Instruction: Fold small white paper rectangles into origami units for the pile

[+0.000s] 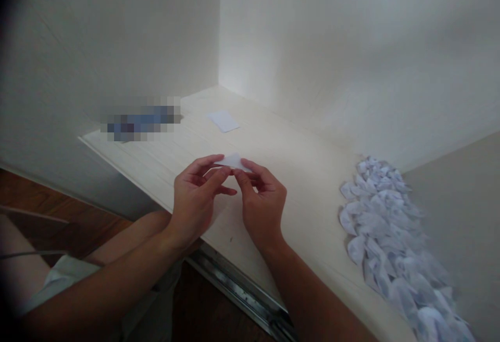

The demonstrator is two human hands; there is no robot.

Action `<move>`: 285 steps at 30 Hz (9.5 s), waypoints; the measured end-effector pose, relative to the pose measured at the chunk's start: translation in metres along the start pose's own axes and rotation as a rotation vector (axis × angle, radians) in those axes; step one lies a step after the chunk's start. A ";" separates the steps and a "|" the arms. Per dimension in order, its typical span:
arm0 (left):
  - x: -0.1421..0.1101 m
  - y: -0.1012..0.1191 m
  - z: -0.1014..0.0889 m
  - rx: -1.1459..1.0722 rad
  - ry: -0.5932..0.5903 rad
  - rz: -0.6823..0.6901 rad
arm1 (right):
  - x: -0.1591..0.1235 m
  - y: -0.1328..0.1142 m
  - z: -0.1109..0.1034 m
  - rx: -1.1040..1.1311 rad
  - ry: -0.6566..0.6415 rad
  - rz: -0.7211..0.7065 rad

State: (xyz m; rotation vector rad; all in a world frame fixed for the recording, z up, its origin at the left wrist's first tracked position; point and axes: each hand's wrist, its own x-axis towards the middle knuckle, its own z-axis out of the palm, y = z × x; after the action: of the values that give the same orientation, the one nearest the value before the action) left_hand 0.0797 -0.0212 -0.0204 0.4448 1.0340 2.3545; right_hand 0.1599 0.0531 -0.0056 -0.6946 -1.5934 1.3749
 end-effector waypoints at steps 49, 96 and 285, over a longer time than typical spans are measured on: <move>-0.023 -0.011 0.018 0.856 0.032 0.727 | 0.002 0.005 -0.005 -0.214 0.200 -0.139; 0.017 0.012 -0.025 0.055 -0.153 -0.218 | 0.009 0.019 -0.009 0.200 -0.331 0.128; 0.017 0.032 -0.043 0.559 -0.381 0.155 | 0.006 0.005 -0.007 -0.079 -0.377 -0.068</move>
State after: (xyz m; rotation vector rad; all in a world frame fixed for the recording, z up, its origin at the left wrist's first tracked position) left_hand 0.0345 -0.0547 -0.0226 1.1648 1.4932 1.9580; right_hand 0.1632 0.0629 -0.0089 -0.4373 -1.9558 1.4599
